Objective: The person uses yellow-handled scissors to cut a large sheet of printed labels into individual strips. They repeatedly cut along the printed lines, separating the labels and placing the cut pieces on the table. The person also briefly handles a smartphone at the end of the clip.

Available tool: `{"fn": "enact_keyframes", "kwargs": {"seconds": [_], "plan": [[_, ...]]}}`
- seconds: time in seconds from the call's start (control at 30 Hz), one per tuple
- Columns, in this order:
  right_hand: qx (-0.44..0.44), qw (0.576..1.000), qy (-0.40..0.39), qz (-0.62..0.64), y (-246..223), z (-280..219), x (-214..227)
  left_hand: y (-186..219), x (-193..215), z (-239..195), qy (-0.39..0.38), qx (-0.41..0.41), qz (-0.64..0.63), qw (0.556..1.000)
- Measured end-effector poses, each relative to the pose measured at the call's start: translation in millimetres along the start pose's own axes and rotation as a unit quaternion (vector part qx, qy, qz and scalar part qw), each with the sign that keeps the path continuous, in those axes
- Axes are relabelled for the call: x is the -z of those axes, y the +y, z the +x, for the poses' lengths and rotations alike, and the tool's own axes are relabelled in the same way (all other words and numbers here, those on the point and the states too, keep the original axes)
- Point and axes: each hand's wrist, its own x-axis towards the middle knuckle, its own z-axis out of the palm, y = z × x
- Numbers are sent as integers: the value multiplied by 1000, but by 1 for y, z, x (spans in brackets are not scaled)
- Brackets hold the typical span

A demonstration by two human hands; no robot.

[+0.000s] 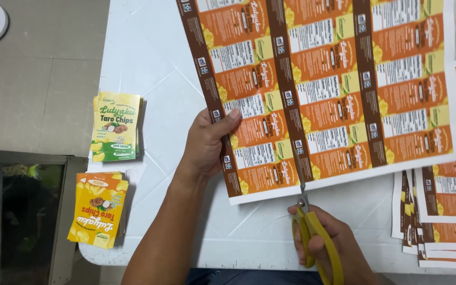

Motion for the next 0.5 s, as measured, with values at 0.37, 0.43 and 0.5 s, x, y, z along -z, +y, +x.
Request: {"fn": "enact_keyframes", "kwargs": {"seconds": [0.37,0.43,0.5], "plan": [[-24,998,41,-50,-14,3,-10,1,1,-1,1,22,14,1000],[-18,997,47,-59,-12,2,-8,3,-1,-1,2,26,18,999],[-12,996,45,-70,-10,2,-5,4,-1,-1,2,29,17,999]]}}
